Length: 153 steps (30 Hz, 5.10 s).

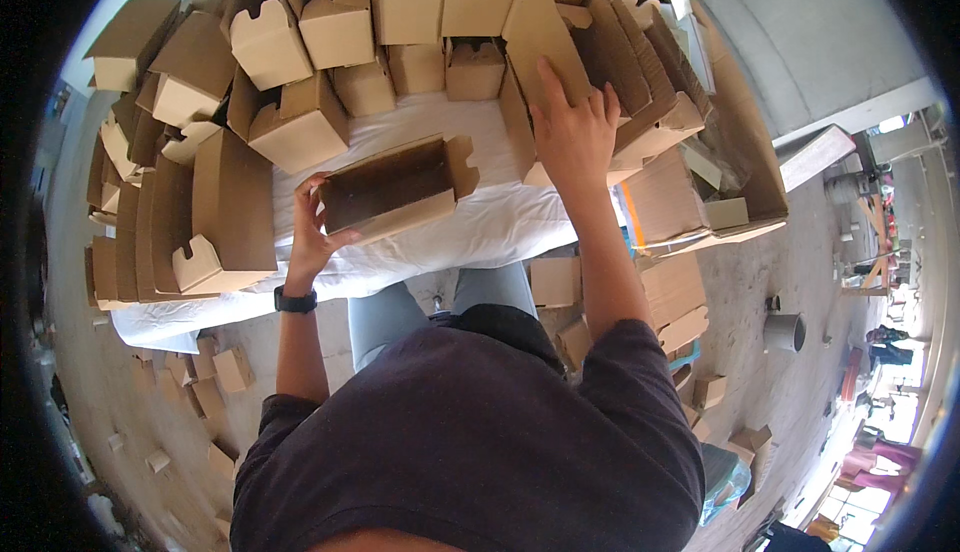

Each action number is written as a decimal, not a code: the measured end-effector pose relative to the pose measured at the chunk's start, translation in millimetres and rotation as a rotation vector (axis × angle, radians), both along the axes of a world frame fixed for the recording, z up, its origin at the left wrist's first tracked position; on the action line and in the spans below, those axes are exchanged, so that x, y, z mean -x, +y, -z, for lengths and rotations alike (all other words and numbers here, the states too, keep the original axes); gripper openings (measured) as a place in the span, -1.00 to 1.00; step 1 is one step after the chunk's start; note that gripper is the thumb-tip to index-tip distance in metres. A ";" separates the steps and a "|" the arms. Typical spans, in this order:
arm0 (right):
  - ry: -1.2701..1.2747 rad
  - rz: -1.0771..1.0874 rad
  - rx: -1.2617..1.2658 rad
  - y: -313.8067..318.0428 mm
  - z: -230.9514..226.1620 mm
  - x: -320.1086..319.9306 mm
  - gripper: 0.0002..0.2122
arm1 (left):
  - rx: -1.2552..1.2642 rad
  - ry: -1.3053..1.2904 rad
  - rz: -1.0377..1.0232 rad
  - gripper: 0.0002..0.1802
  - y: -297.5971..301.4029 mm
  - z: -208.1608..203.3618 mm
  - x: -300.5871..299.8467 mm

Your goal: The person places items into cardboard boxes and organizes the boxes on a table. The person picks up small packages, inserts them into boxes, and arranges the boxes in rows.

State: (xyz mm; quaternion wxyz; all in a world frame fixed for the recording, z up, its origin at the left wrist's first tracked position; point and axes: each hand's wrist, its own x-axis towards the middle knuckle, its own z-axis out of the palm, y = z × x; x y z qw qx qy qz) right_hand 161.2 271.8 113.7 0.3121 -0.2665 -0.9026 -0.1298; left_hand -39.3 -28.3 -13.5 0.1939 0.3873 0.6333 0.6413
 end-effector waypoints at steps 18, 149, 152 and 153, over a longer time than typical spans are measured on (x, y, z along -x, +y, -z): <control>0.213 -0.160 0.009 -22.8 -6.0 1.5 -0.41 | 0.005 0.017 0.019 0.06 -2.9 1.3 0.5; 1.633 0.256 1.268 363.7 -3.1 -269.9 -0.54 | 0.200 0.117 -0.277 -0.33 -9.0 -15.6 -24.4; 1.680 -0.213 1.092 246.5 -43.5 -241.8 -0.44 | 0.173 0.077 -0.310 -0.32 -11.5 -16.7 -33.5; 1.606 -0.283 1.018 195.6 -56.3 -226.8 -0.47 | 0.120 0.003 -0.295 -0.32 -12.7 -7.0 -29.7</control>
